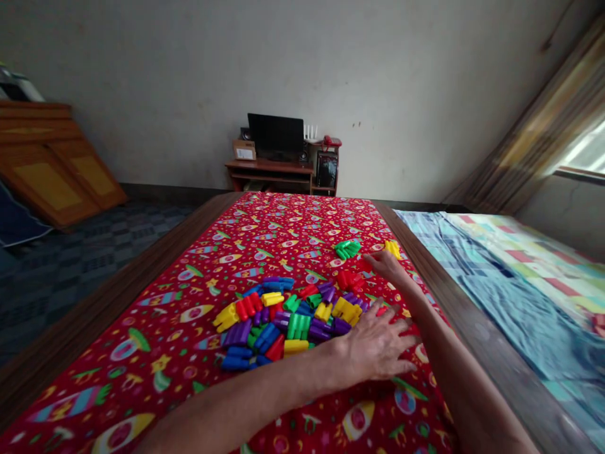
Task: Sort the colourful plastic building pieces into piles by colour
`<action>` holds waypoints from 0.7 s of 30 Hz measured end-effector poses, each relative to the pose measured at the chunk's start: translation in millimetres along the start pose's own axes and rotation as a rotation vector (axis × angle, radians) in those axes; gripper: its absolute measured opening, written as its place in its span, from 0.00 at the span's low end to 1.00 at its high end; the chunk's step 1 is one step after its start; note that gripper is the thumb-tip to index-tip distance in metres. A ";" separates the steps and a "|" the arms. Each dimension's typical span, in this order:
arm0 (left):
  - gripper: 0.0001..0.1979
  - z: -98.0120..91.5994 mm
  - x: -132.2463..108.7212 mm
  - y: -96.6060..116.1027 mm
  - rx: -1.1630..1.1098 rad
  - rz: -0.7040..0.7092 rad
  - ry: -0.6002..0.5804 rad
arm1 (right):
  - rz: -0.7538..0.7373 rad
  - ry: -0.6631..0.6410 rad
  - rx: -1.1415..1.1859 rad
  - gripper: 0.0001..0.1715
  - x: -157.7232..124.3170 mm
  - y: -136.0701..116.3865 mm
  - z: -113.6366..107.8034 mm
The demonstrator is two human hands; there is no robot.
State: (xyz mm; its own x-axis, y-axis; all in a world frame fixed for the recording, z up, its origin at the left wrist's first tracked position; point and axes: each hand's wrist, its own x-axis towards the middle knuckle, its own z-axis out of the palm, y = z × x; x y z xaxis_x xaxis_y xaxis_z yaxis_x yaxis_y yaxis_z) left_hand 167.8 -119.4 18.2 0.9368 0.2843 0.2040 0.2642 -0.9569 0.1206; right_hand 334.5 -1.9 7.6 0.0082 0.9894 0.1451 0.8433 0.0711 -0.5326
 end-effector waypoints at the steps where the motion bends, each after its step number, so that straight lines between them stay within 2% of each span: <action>1: 0.18 7.7 7.0 2.1 0.039 -0.030 -0.060 | 0.033 -0.014 -0.005 0.29 -4.6 3.4 2.0; 3: 0.18 19.4 11.8 0.8 0.102 -0.109 -0.098 | 0.049 -0.021 -0.032 0.28 -14.3 7.9 6.9; 6: 0.16 26.3 -1.9 -8.3 0.163 -0.180 -0.047 | 0.006 0.037 -0.074 0.22 -27.7 9.9 14.2; 9: 0.14 22.2 -28.3 -19.6 0.207 -0.195 -0.044 | -0.030 0.138 -0.102 0.15 -39.2 8.6 19.5; 13: 0.12 5.9 -60.4 -31.7 0.256 -0.265 -0.012 | -0.121 0.229 -0.248 0.13 -49.7 4.2 21.4; 18: 0.14 -10.4 -90.1 -44.6 0.320 -0.319 0.118 | -0.189 0.050 -0.283 0.16 -51.7 -6.6 14.9; 21: 0.16 -8.7 -105.7 -55.9 0.331 -0.343 0.199 | -0.137 0.080 -0.297 0.15 -53.1 -14.1 7.3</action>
State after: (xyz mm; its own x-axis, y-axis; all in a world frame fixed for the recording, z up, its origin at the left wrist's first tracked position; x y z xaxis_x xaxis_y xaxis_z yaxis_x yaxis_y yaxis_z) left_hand 52.0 -95.5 -1.7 0.7299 0.5602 0.3917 0.6375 -0.7647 -0.0942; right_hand 318.3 -54.5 1.4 -0.0839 0.9593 0.2697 0.9592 0.1511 -0.2391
